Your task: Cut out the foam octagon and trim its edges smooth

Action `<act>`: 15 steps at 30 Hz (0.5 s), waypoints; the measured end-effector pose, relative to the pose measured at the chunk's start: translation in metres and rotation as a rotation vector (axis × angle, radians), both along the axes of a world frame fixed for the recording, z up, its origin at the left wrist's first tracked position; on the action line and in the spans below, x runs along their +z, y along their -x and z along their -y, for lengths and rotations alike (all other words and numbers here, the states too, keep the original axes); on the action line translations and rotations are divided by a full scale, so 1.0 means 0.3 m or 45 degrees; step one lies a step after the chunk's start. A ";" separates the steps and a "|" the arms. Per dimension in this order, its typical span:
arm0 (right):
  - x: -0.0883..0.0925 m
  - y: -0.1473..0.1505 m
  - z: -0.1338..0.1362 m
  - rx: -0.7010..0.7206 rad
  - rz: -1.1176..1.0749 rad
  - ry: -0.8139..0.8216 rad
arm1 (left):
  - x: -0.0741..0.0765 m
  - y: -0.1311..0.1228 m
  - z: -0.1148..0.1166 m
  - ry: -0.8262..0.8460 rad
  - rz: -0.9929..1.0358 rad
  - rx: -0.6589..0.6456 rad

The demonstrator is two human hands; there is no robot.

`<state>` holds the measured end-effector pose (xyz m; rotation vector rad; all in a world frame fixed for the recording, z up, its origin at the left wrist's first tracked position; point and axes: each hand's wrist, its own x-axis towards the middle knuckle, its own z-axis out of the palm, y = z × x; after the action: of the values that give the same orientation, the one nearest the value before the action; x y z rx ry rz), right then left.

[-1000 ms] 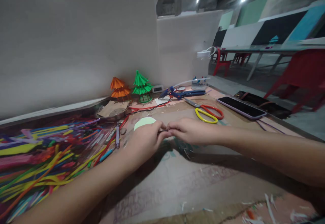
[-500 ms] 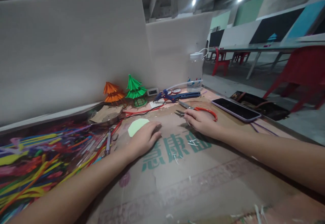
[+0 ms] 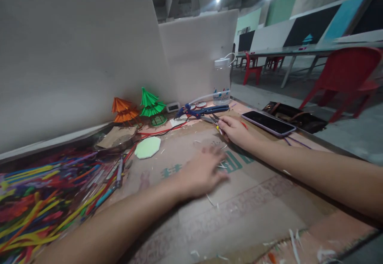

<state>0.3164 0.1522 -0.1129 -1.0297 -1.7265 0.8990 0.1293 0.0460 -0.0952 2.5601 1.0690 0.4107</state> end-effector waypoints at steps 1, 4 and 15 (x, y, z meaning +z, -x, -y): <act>-0.001 0.000 0.000 -0.002 -0.007 0.002 | 0.022 -0.040 0.049 0.134 0.038 -0.308; -0.007 0.000 -0.003 -0.008 -0.036 0.003 | 0.075 -0.072 0.087 0.352 0.193 -0.438; 0.006 -0.002 -0.004 -0.031 -0.118 -0.005 | -0.002 -0.112 -0.078 0.069 -0.002 -0.029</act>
<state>0.3171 0.1533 -0.1111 -0.9892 -1.6345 0.9133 0.1629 0.0695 -0.0957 2.5234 1.0364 0.3690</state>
